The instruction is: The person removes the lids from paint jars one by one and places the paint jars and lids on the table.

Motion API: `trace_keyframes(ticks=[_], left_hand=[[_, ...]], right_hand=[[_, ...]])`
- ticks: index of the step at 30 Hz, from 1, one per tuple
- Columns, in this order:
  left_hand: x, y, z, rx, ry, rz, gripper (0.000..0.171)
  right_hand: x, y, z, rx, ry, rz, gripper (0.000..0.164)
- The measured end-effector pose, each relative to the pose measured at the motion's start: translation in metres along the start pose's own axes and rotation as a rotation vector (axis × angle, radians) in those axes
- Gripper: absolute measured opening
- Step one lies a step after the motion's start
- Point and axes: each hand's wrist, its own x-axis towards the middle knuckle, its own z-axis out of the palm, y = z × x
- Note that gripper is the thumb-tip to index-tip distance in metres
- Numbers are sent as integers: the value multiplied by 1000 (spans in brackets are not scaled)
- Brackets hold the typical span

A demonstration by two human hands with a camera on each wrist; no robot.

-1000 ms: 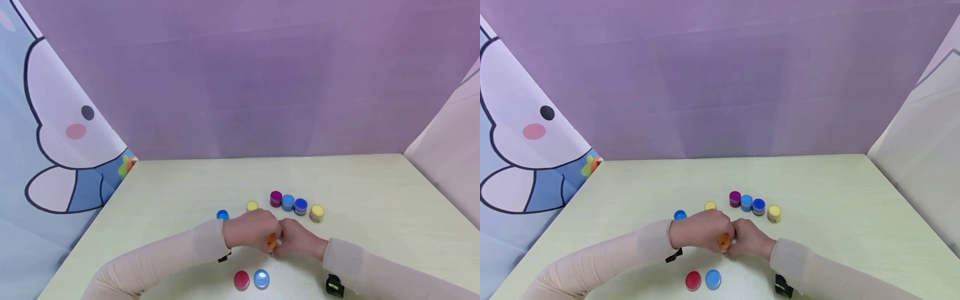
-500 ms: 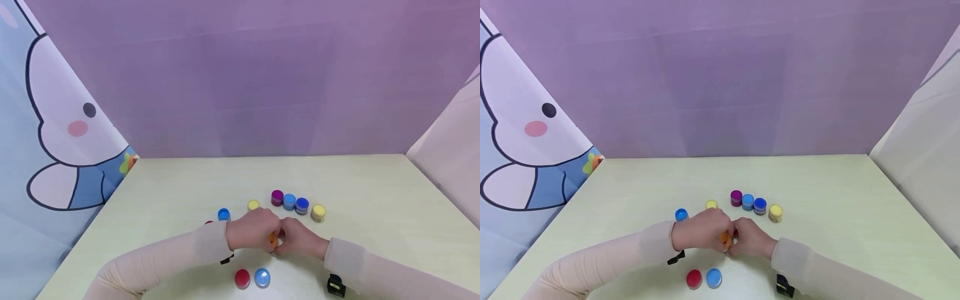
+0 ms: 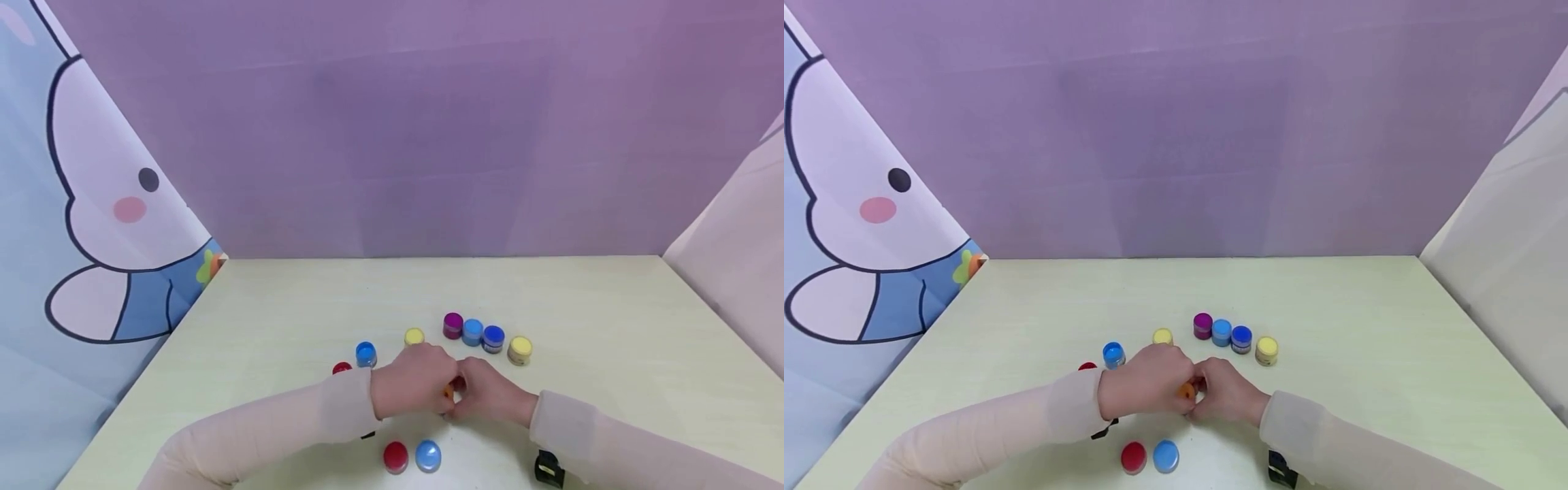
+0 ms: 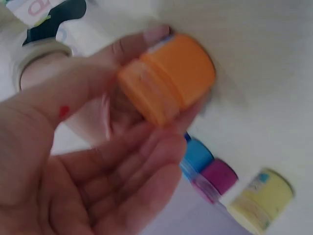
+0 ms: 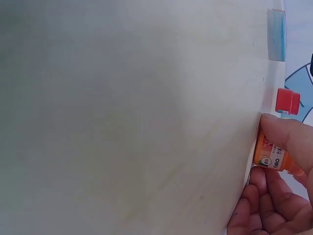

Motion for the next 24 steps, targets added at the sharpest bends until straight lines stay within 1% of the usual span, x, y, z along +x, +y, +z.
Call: trace_keyframes(ticks=[2, 4, 6, 8, 9, 11, 14, 17, 20, 24], left_hand=[[0, -4, -2, 20, -14, 88, 17], [0, -9, -3, 44, -36, 213, 18], [1, -13, -5, 92, -48, 337, 20], [3, -16, -7, 113, -63, 413, 20], [3, -16, -7, 120, -68, 435, 20], [5, -18, -7, 130, -72, 456, 18], [6, -19, -7, 120, -84, 463, 17], [7, -20, -8, 97, -99, 464, 20], [9, -22, -9, 60, -115, 440, 22], [9, -22, -9, 28, -109, 368, 18]], right_hand=[[0, 0, 0, 7, -5, 16, 26], [-1, 0, 1, 26, -8, 28, 28], [-2, 0, 1, 49, -10, 33, 28], [-2, 0, 1, 71, -7, 34, 28], [-2, 0, 1, 79, -5, 35, 28], [-2, 0, 1, 80, -3, 33, 28], [-1, 0, 1, 70, 0, 41, 29], [0, -1, 1, 57, 3, 39, 30], [0, -1, 1, 40, 7, 36, 30], [1, -1, 2, 34, 5, 35, 28]])
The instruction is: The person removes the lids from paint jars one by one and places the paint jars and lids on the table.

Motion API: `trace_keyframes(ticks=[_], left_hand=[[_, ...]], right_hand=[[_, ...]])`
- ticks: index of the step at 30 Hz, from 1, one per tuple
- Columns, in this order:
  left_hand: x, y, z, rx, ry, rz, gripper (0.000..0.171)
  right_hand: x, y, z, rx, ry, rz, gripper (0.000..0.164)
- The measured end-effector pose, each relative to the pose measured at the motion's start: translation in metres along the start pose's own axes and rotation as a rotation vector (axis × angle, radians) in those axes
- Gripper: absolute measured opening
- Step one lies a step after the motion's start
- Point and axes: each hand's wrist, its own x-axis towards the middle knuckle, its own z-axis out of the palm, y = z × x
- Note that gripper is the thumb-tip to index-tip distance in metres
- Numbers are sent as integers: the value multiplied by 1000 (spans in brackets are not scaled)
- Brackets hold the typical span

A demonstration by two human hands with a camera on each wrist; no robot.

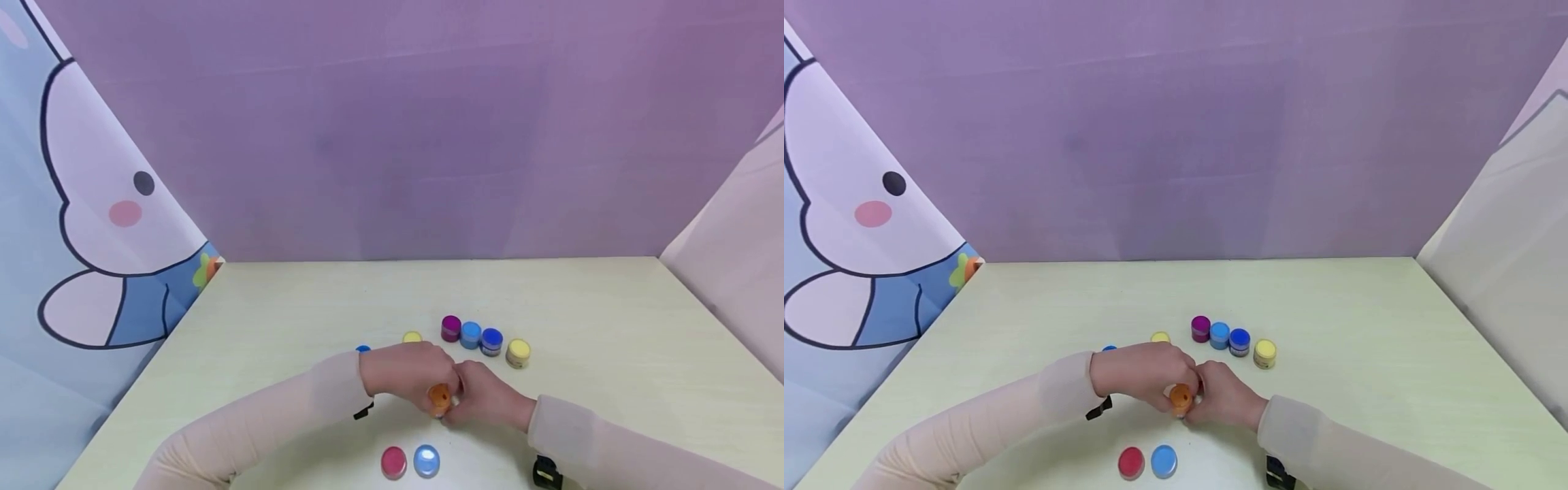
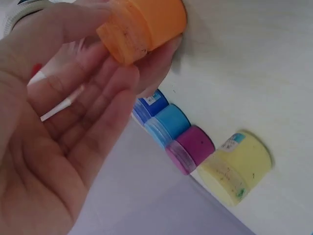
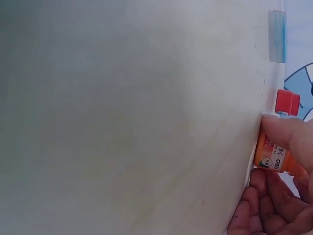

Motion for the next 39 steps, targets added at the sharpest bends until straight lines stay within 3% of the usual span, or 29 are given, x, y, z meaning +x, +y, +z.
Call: trace_keyframes(ticks=[9, 17, 21, 26, 29, 33, 39], left_hand=[[1, 7, 5, -73, 68, -192, 15], [-4, 13, 5, -43, 104, -269, 13], [-8, 10, 5, -36, 87, -202, 20], [-10, 5, 2, 60, 61, -15, 27], [-9, 4, 2, 110, 54, 62, 26], [-7, 5, 3, 123, 44, 83, 26], [-7, 7, 3, 124, 52, 47, 22]], right_hand=[[-1, -1, -1, 17, -9, -29, 22], [0, 0, -2, -34, 0, -35, 26], [1, 0, 0, -44, -1, -29, 25], [1, -1, 0, -30, 18, -15, 24], [2, 0, 0, -15, 20, 3, 24], [1, 1, 1, 19, 9, 7, 23], [0, 0, 0, 1, 24, -15, 23]])
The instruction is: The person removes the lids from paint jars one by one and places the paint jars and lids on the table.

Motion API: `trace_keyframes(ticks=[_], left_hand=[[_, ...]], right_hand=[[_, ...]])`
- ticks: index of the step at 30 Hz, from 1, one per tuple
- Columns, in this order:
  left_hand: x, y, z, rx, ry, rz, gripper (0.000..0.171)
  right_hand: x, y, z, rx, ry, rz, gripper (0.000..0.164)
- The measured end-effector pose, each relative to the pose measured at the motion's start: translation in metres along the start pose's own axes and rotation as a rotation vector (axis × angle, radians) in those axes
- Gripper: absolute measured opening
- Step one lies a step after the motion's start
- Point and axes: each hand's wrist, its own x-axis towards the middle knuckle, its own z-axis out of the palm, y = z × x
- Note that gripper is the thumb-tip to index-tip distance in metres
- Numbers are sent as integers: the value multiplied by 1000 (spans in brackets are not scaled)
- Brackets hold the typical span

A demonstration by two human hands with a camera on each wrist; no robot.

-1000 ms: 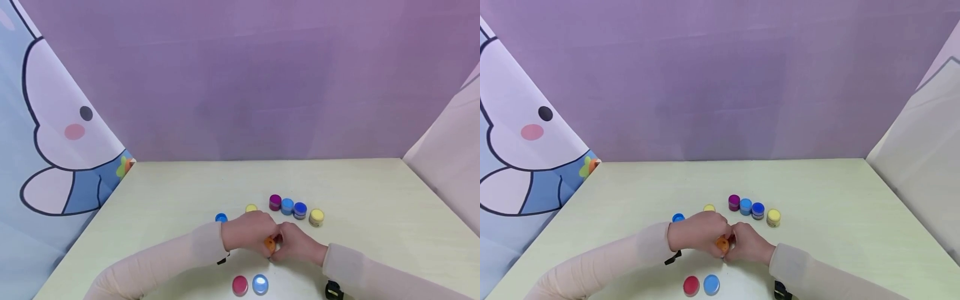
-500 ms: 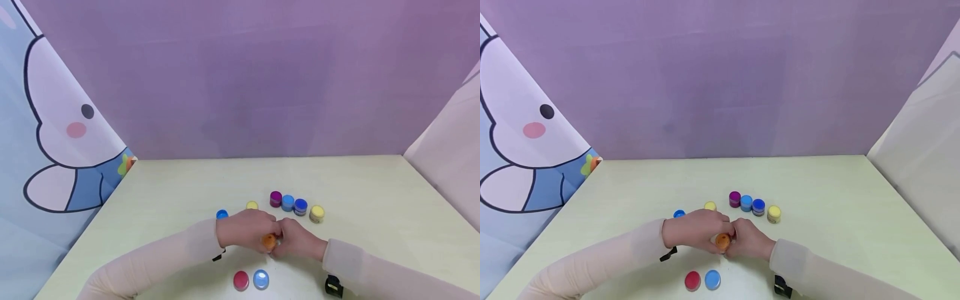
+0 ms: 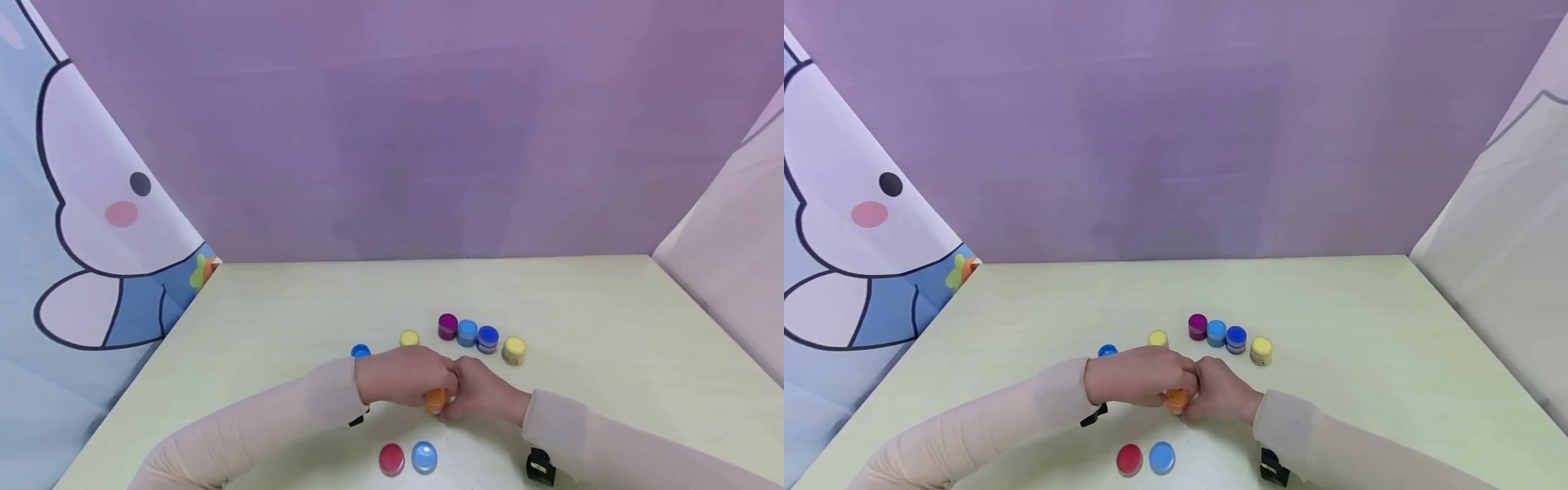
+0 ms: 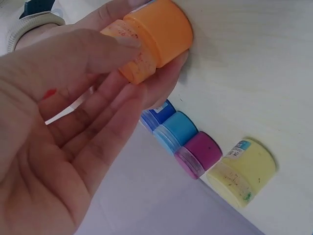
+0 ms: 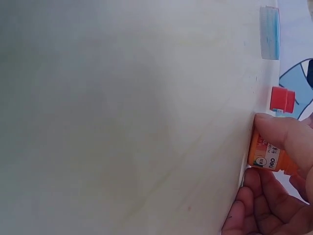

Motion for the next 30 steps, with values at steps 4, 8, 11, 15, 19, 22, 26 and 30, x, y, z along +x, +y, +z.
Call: trace_keyframes(ticks=[4, 8, 11, 15, 19, 22, 26, 30], left_hand=[[0, 0, -1, -48, -8, -34, 21], [1, -1, -1, -78, -16, -70, 21], [2, -1, 0, -81, -23, -109, 21], [3, 1, 0, -72, -28, -181, 19], [3, 1, 0, -81, -16, -257, 20], [3, 2, 2, -97, -2, -301, 21], [2, 4, 5, -106, 18, -344, 19], [2, 4, 6, -85, 24, -361, 22]], right_hand=[[1, -1, 0, -5, -8, -2, 24], [2, -3, -1, -11, -18, 15, 27], [2, -3, -1, -21, -18, 23, 26], [3, -4, -1, -42, -18, 11, 24], [4, -4, -1, -63, -8, -3, 23], [5, -2, -1, -65, -11, -18, 24], [5, 1, -1, -56, -36, -37, 24], [4, 2, -2, -60, -38, -44, 24]])
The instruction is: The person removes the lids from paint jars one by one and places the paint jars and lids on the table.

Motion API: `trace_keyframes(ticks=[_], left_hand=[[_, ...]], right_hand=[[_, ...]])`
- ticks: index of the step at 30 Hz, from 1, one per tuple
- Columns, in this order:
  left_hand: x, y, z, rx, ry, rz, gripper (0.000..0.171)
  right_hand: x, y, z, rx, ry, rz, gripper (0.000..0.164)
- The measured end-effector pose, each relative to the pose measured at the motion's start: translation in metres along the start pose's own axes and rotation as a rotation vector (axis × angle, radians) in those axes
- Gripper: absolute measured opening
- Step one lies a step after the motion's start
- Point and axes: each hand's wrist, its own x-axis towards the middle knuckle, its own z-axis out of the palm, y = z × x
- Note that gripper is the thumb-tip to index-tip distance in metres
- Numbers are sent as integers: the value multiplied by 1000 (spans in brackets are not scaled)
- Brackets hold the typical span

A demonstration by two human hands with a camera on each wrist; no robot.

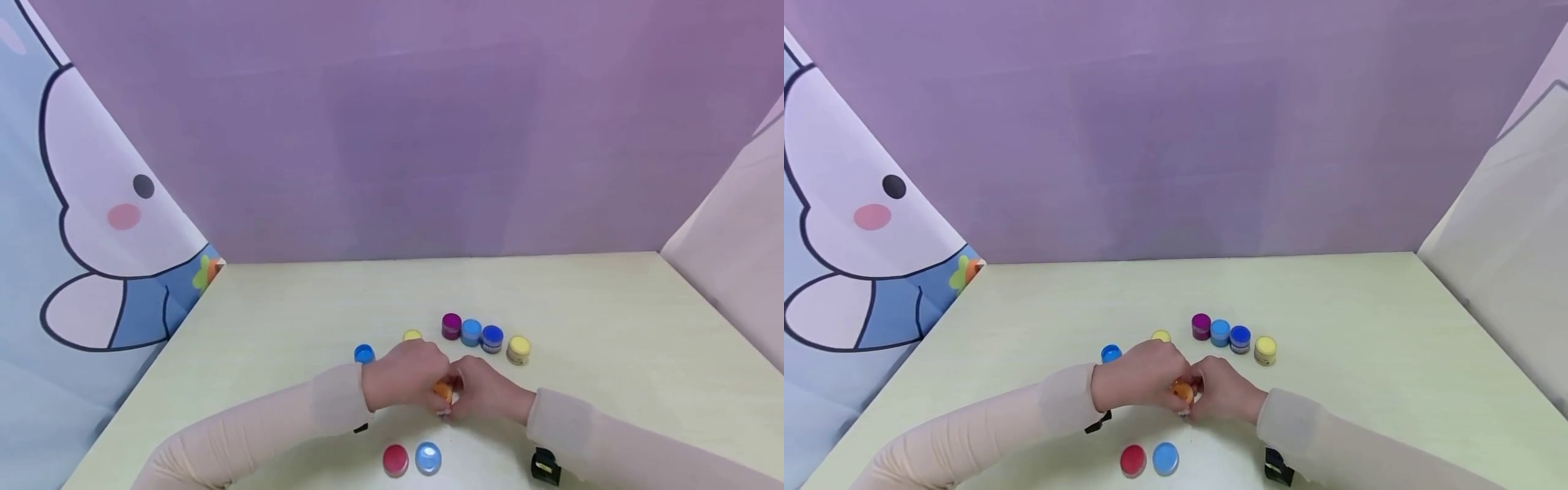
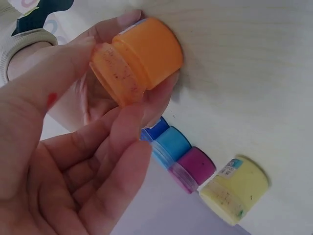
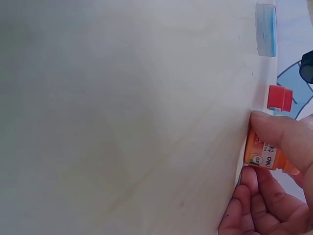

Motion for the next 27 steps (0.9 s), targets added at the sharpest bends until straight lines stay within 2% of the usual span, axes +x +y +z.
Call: trace_keyframes(ticks=[3, 9, 12, 18, 27], left_hand=[[0, -1, -2, 7, -13, 45, 26], [1, -2, -6, 57, -61, 298, 24], [1, -3, -7, 82, -51, 353, 19], [1, -3, -7, 78, -34, 319, 14], [4, 0, -4, 71, -24, 137, 15]], right_hand=[[-1, -1, 0, 20, -6, 14, 22], [-2, -1, 1, 97, -11, 45, 24], [-2, 0, 1, 103, -4, 37, 25], [0, -2, 0, 46, -2, 54, 27], [-1, -2, -2, 58, -8, 41, 26]])
